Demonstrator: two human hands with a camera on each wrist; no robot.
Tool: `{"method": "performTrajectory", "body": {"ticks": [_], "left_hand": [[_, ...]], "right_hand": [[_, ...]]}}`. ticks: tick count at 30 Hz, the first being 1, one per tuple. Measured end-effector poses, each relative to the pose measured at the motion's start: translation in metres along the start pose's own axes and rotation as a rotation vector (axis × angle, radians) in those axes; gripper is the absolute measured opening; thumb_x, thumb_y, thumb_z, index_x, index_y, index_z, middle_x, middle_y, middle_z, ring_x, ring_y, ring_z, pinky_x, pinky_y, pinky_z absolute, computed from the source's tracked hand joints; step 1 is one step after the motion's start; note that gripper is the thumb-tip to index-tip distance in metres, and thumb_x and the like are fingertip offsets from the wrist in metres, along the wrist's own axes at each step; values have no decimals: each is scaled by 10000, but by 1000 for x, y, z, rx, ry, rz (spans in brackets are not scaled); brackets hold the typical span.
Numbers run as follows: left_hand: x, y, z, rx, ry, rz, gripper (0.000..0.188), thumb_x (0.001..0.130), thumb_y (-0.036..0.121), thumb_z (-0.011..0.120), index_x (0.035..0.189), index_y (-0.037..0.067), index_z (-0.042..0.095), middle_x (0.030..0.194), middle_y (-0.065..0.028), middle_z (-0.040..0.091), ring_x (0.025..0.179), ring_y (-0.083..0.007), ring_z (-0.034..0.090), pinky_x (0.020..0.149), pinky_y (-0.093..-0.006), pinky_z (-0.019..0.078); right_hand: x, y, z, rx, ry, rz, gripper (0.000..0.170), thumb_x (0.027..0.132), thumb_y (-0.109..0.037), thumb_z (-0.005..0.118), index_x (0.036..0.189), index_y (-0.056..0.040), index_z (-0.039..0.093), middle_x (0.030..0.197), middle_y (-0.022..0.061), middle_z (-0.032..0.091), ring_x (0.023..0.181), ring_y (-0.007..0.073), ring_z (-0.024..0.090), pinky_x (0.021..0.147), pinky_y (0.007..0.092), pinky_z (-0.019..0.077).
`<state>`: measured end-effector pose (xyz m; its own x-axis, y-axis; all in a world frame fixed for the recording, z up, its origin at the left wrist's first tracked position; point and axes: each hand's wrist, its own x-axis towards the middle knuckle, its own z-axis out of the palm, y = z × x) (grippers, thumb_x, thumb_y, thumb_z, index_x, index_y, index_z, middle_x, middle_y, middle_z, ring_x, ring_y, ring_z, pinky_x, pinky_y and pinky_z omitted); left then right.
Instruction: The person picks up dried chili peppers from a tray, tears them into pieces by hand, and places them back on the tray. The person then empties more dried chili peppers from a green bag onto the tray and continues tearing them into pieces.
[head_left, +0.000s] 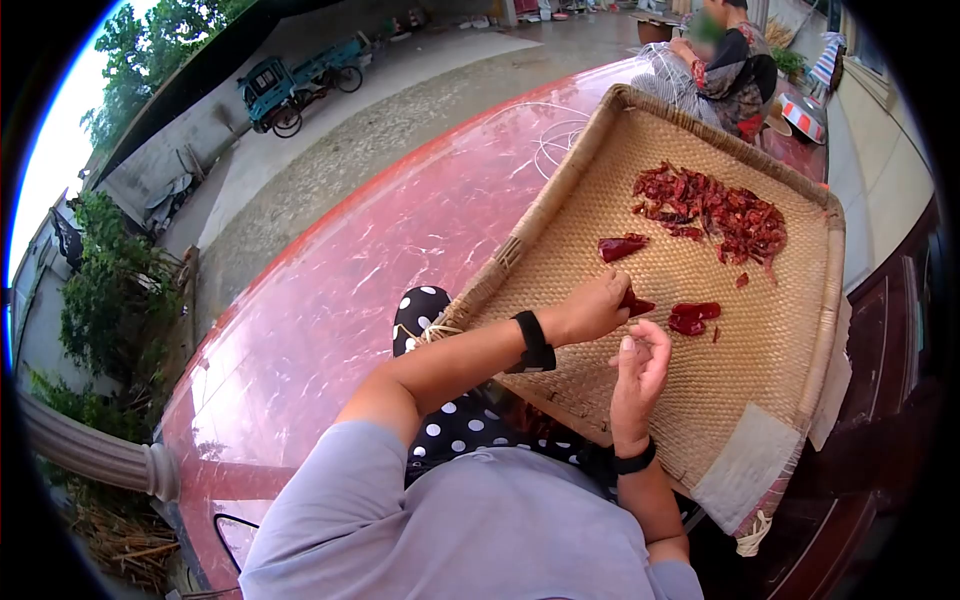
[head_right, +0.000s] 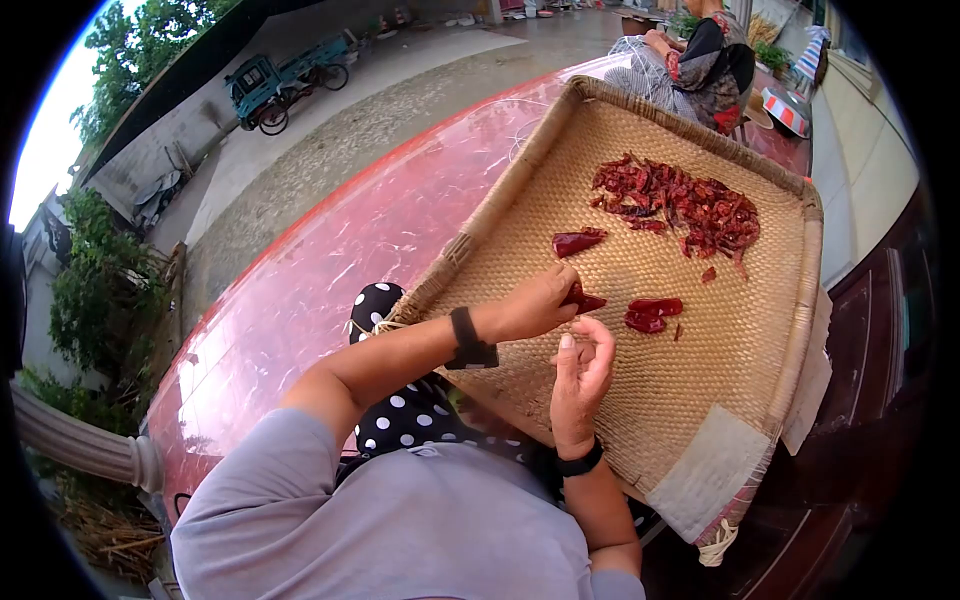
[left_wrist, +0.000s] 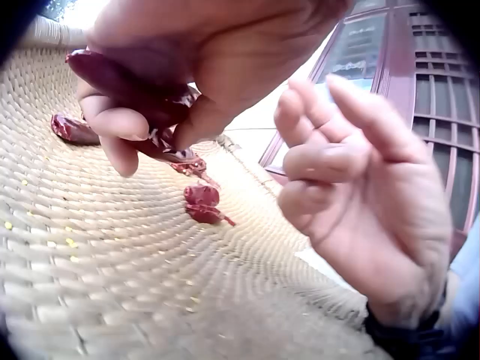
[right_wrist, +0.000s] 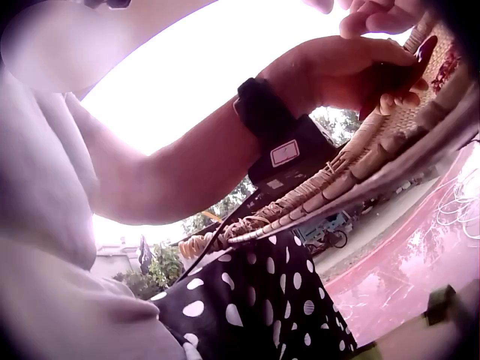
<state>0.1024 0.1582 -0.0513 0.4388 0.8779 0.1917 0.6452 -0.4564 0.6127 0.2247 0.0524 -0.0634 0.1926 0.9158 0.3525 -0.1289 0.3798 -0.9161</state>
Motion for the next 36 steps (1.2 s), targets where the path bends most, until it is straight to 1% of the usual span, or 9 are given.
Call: {"method": "performTrajectory", "body": {"ticks": [5,12,15,18,21,24,28,31,36], "left_hand": [[-37,23,-14,-224,-32,37,273,826,134,723,984,-14,556,948,-208,587,888,-388,581,769,-469,479],[-63,29,-24,-472,132,-61,230,897,75,689,1082,-9,582,864,-79,615,786,-124,586,675,-290,495],[-71,31,-33,-555,3,-168,244,944,111,678,1134,2,571,881,-46,612,797,-90,571,675,-269,487],[-75,22,-22,-846,159,-166,317,964,183,689,1194,14,552,882,-31,602,785,-80,568,654,-251,477],[-78,9,-33,-627,358,-148,384,974,253,684,1245,27,529,891,-18,599,758,-74,569,629,-234,476],[-85,26,-57,-696,322,-349,443,980,331,666,1281,45,514,856,1,562,713,-65,552,603,-223,470],[-92,31,-65,-909,252,-490,487,981,294,659,1345,32,470,931,-19,554,766,-71,581,604,-229,474],[-97,21,-62,-1022,183,-473,503,958,160,635,1392,9,431,1050,-52,569,866,-102,612,686,-239,505],[-114,24,-73,-872,-62,-397,546,926,79,620,1435,16,433,1121,-58,585,929,-116,603,779,-255,518]], "right_hand": [[15,2,-15,-39,3,130,368,1001,-136,603,1331,-16,490,1095,30,568,793,54,502,729,209,451],[18,0,-14,29,-84,213,245,991,-135,620,1205,-22,582,978,7,618,725,58,514,656,214,450],[14,-3,-12,62,-107,210,218,985,-142,634,1162,-21,597,995,13,625,726,63,520,654,221,464],[9,-10,-11,48,-135,144,200,976,-138,614,1144,-32,588,990,11,609,762,73,537,699,217,465],[4,-20,-15,-8,-264,92,208,913,-93,633,1107,-28,594,966,31,611,804,116,577,750,253,485],[5,-31,-12,-184,-466,-33,213,817,-35,678,1023,-13,628,907,97,649,825,196,643,777,315,514],[6,-50,-1,-377,-980,-120,198,783,-55,731,974,-56,680,859,101,669,770,230,686,686,333,544],[-2,-47,6,-522,-1100,-272,217,762,-147,778,953,-79,699,823,79,674,724,238,663,653,345,528],[-3,-39,6,-453,-1001,-271,184,755,-190,782,883,-89,695,785,81,670,692,281,657,615,371,520]]}}
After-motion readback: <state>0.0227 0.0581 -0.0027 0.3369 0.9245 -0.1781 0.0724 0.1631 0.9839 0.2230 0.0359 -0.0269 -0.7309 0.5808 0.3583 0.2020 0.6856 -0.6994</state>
